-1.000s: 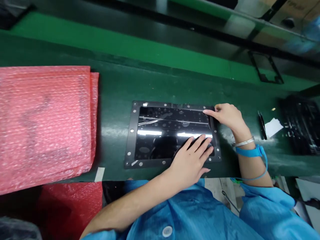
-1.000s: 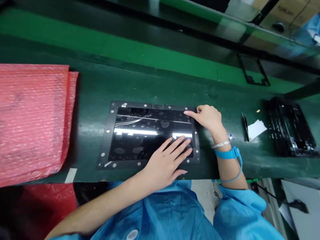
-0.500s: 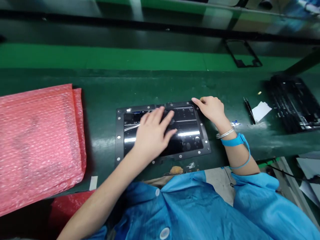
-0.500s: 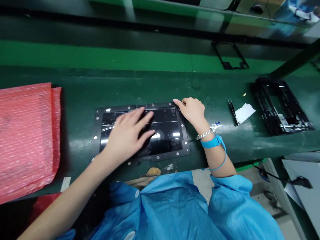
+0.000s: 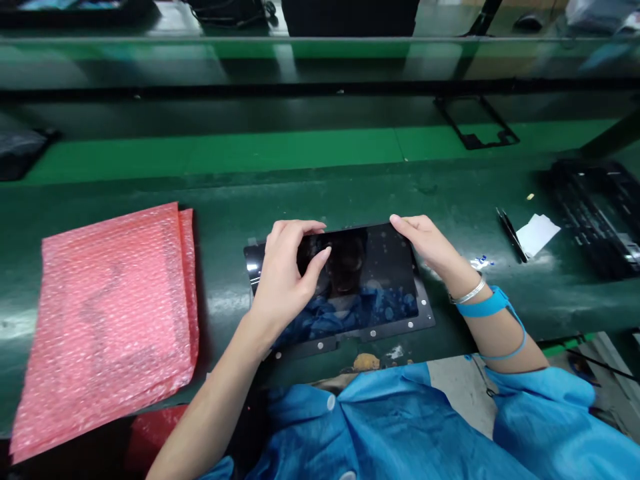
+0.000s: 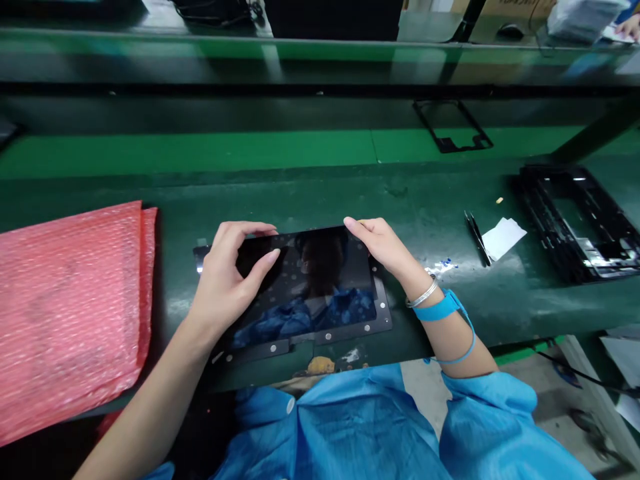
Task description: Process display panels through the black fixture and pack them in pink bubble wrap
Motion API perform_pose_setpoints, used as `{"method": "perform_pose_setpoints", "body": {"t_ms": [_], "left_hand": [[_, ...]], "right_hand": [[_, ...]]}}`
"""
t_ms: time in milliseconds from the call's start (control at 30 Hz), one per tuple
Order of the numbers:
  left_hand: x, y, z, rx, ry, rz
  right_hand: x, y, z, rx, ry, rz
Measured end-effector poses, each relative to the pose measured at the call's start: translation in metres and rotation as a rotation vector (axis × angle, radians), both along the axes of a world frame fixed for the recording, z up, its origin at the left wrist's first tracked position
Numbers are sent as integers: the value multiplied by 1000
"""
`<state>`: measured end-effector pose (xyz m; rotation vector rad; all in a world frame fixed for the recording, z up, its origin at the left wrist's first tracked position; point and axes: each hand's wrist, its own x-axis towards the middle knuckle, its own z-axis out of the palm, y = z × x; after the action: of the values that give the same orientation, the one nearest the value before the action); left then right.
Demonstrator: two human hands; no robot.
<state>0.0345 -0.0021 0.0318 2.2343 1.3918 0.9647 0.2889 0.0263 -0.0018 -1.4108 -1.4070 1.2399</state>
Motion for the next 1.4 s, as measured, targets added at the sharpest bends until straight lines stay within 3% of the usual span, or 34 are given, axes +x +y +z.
{"method": "perform_pose_setpoints", "body": {"t_ms": [100,200,267,367,433,600,767,833,1000,1167,1300,1400], "left_hand": [[-17,-7,3,10,-58,28],[-35,-9,-6,52,-221,287],[-44,-6,-15,-113,-474,396],[-47,-1,-25,-527,-854,442],[-45,3,-26,-638,-1007,497],[-49,12,-18,-600,-1203,624],[-57,19,-7,-508,-1347,760],[-56,19,-6,-483,-1360,780],[-50,17,-9,-440,-1362,755],[-44,10,-11,-503,-1219,438],[-42,2,-12,-722,-1064,220],[-42,0,-13,-759,-1026,166]], "right_hand": [[-5,-3,-2,-3,75,-55],[-9,-6,-3,8,86,-90],[-11,-8,-4,8,91,-107],[-14,-10,-3,-10,104,-147],[-14,-11,-2,-30,114,-146],[-11,-9,7,-31,124,-62],[-12,-7,11,-151,221,179],[-15,-7,9,-184,293,216],[-21,-9,1,-169,376,99],[-13,-7,-5,-105,392,-136],[-5,0,-8,-82,389,-185],[-4,2,-7,-95,375,-178]]}}
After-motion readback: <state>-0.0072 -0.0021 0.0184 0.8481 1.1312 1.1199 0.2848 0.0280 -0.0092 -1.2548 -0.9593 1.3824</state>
